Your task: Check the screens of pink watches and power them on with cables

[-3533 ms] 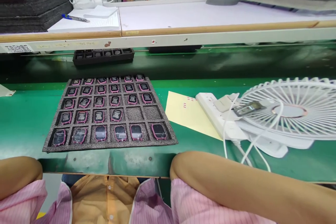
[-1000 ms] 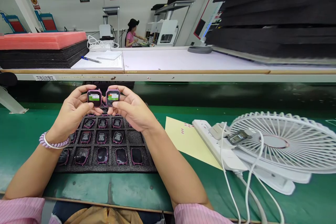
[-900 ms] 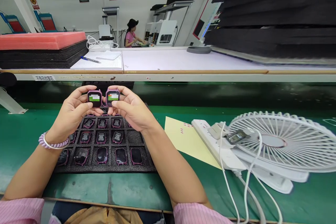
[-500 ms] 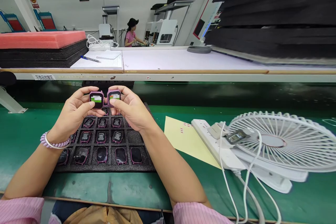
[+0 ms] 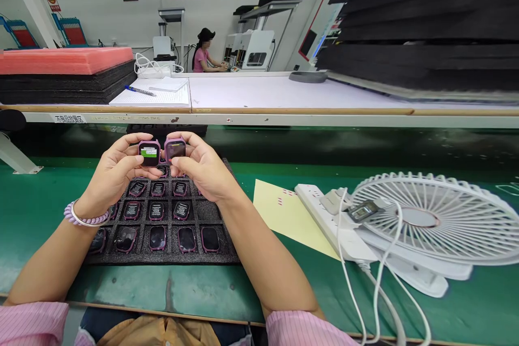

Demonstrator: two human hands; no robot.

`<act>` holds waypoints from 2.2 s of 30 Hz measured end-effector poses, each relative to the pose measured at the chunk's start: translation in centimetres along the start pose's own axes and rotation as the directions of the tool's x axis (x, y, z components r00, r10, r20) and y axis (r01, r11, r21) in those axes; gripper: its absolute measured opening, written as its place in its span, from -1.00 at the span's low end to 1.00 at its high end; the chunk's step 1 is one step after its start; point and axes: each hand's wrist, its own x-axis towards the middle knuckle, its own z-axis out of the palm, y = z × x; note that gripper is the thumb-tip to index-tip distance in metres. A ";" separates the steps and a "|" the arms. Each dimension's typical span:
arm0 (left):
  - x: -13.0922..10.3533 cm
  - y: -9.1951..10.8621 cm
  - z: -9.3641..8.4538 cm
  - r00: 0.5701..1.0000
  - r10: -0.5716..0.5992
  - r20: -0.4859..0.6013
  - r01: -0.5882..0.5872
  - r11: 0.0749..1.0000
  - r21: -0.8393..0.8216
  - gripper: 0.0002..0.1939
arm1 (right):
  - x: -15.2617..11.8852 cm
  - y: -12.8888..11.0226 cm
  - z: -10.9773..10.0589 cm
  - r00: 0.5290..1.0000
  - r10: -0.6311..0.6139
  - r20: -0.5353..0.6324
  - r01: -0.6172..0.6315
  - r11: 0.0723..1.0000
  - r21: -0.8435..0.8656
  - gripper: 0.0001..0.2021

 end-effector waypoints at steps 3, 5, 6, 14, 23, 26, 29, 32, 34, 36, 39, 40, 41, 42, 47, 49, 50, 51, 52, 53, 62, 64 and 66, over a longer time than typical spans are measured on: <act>0.1 0.0 0.0 1.000 0.002 -0.010 -0.002 1.000 0.009 -0.53 | 0.0 0.0 0.0 1.000 0.006 0.004 -0.006 1.000 -0.011 -0.52; 0.0 0.0 0.0 1.000 0.006 -0.013 -0.006 1.000 0.024 -0.52 | 0.0 0.1 0.0 1.000 -0.002 0.007 0.002 1.000 -0.007 -0.52; 0.0 0.0 -0.1 1.000 0.009 -0.013 -0.009 1.000 0.027 -0.51 | 0.1 0.1 0.0 1.000 -0.008 0.008 0.008 1.000 0.001 -0.52; 0.1 1.0 -0.3 0.999 0.042 -0.008 -0.042 0.998 -0.053 -0.48 | 0.8 -0.2 -0.5 0.999 -0.024 0.022 0.022 0.995 0.101 -0.52; 3.7 4.2 -0.2 0.990 0.142 0.005 -0.142 0.990 -0.022 -0.30 | 4.2 -4.0 0.0 0.988 -0.152 -0.023 0.152 0.988 0.019 -0.67; 4.6 5.1 -0.4 0.980 0.197 0.004 -0.197 0.980 0.011 -0.26 | 5.3 -5.2 0.1 0.981 -0.191 -0.024 0.191 0.982 -0.002 -0.68; 4.9 5.6 -0.3 0.961 0.276 -0.003 -0.275 0.960 0.049 -0.26 | 5.8 -6.2 0.3 0.974 -0.226 -0.002 0.226 0.974 -0.028 -0.57; 5.2 5.9 -0.3 0.939 0.343 0.033 -0.345 0.935 0.080 -0.27 | 5.7 -7.0 0.6 0.965 -0.261 0.030 0.262 0.964 -0.034 -0.45; 5.5 5.9 -0.4 0.916 0.395 0.068 -0.400 0.911 0.096 -0.30 | 5.6 -7.4 0.9 0.956 -0.290 0.038 0.292 0.955 -0.048 -0.42; 5.8 5.8 -0.5 0.887 0.449 0.105 -0.460 0.881 0.113 -0.31 | 5.4 -7.6 1.1 0.948 -0.315 0.046 0.318 0.944 -0.086 -0.40; 6.1 5.6 -0.7 0.851 0.506 0.140 -0.523 0.842 0.133 -0.32 | 5.2 -7.8 1.0 0.940 -0.335 0.070 0.342 0.927 -0.154 -0.40; 6.2 5.6 -0.7 0.843 0.520 0.140 -0.537 0.833 0.136 -0.32 | 5.1 -7.8 1.0 0.938 -0.337 0.080 0.346 0.923 -0.170 -0.40; 6.2 5.6 -0.7 0.837 0.530 0.139 -0.546 0.826 0.139 -0.32 | 5.0 -7.8 0.9 0.936 -0.339 0.090 0.350 0.919 -0.180 -0.40; 6.2 5.6 -0.7 0.832 0.538 0.138 -0.554 0.820 0.143 -0.32 | 5.0 -7.9 0.8 0.935 -0.341 0.098 0.354 0.917 -0.186 -0.40; 6.0 5.7 -0.5 0.808 0.574 0.129 -0.589 0.789 0.176 -0.33 | 4.9 -8.0 0.4 0.930 -0.342 0.132 0.365 0.898 -0.247 -0.37; 5.9 5.7 -0.4 0.809 0.575 0.125 -0.588 0.790 0.174 -0.33 | 4.9 -8.1 0.3 0.930 -0.338 0.141 0.365 0.892 -0.268 -0.36; 5.9 5.7 -0.4 0.811 0.572 0.124 -0.586 0.793 0.167 -0.33 | 4.9 -8.1 0.3 0.931 -0.337 0.143 0.364 0.891 -0.272 -0.35; 5.9 5.7 -0.4 0.812 0.570 0.123 -0.583 0.797 0.160 -0.32 | 4.8 -8.1 0.3 0.931 -0.337 0.142 0.364 0.891 -0.272 -0.35; 5.9 5.6 -0.4 0.813 0.569 0.122 -0.582 0.798 0.155 -0.32 | 4.8 -8.1 0.4 0.931 -0.336 0.142 0.363 0.892 -0.269 -0.36; 5.9 5.5 -0.4 0.813 0.570 0.120 -0.582 0.799 0.153 -0.32 | 4.7 -8.1 0.5 0.931 -0.335 0.144 0.362 0.894 -0.263 -0.36; 5.0 3.6 -0.4 0.881 0.467 0.076 -0.473 0.873 0.114 -0.30 | 3.3 -6.2 0.6 0.945 -0.287 0.160 0.306 0.946 -0.109 -0.38; 4.6 3.0 -0.3 0.899 0.433 0.071 -0.438 0.893 0.104 -0.29 | 3.0 -5.3 0.4 0.949 -0.278 0.149 0.294 0.950 -0.102 -0.39; 4.2 2.3 -0.3 0.911 0.407 0.072 -0.413 0.906 0.099 -0.30 | 2.6 -4.3 0.1 0.951 -0.275 0.140 0.290 0.951 -0.108 -0.41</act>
